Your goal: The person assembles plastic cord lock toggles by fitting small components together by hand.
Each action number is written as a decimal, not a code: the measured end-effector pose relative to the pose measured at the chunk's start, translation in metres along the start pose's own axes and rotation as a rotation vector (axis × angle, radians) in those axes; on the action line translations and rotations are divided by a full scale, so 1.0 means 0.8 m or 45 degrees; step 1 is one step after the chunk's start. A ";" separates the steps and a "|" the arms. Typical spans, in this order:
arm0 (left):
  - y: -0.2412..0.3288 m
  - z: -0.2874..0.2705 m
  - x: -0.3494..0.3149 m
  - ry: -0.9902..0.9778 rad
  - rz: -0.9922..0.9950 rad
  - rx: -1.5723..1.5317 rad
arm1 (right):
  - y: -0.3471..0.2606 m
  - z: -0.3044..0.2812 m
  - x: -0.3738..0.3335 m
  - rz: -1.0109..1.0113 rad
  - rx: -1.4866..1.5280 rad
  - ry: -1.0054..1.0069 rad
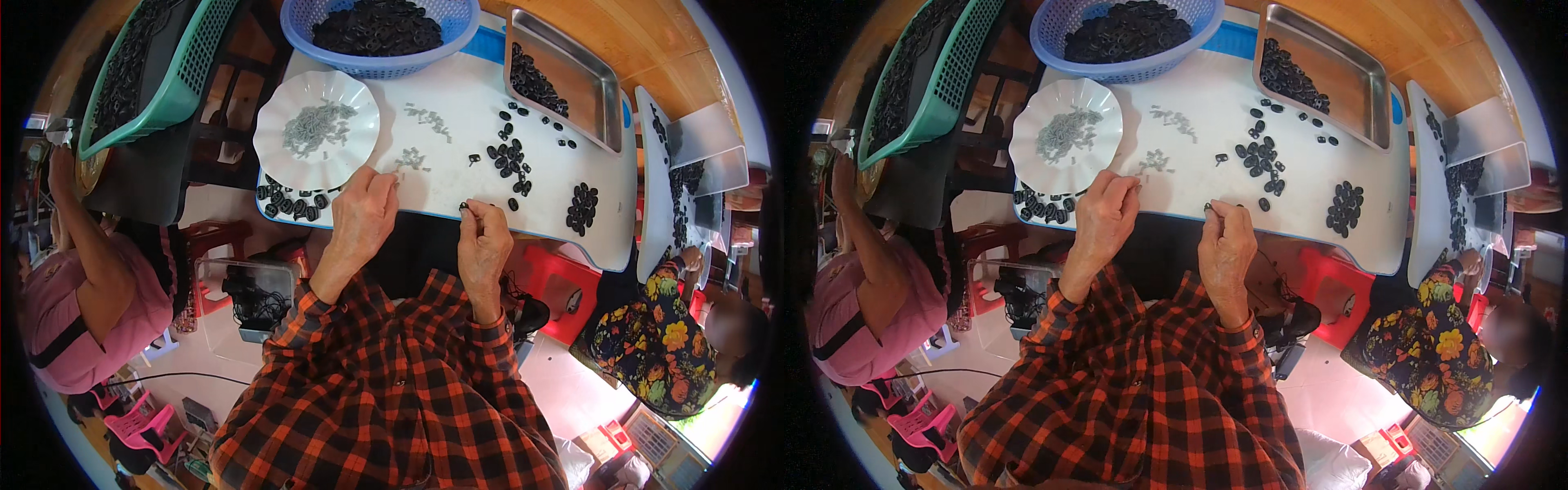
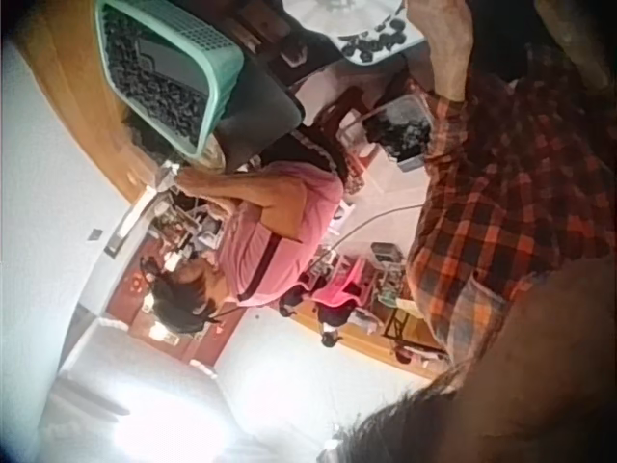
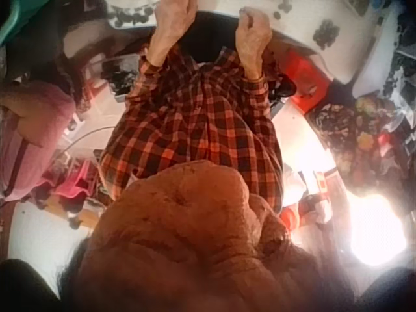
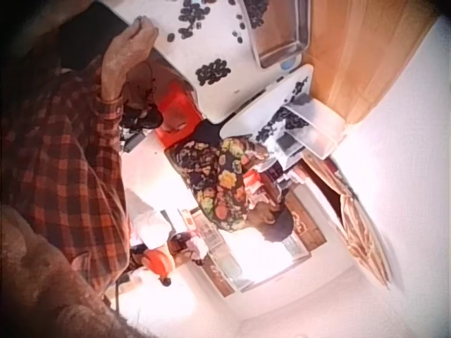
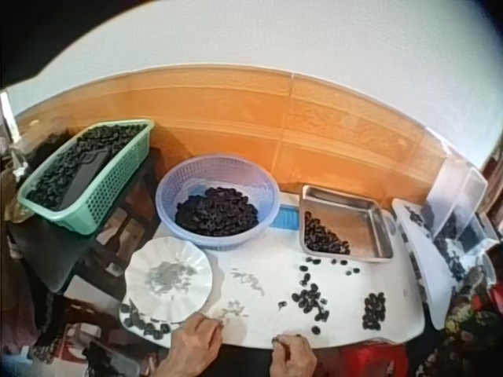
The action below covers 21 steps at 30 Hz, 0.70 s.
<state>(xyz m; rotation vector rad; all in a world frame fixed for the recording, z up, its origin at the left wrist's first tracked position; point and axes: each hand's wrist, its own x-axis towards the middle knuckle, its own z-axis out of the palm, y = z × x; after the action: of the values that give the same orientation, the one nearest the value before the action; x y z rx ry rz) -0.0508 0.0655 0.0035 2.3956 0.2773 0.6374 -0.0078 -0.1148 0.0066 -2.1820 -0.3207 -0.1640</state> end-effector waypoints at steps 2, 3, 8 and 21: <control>0.001 0.003 -0.002 0.005 0.036 -0.013 | -0.004 0.002 0.000 0.037 0.005 -0.015; 0.002 0.005 -0.002 0.004 0.033 -0.011 | -0.006 0.002 0.000 0.040 0.031 -0.013; 0.007 0.010 0.002 0.013 0.084 0.153 | -0.010 0.002 -0.002 0.081 0.096 -0.033; 0.006 0.027 0.007 -0.050 0.152 0.383 | -0.005 -0.005 0.001 0.519 0.696 -0.166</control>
<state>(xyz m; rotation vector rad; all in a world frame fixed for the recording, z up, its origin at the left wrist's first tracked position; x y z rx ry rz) -0.0346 0.0526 -0.0057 2.7267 0.2281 0.6393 -0.0087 -0.1157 0.0126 -1.6707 0.0177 0.2675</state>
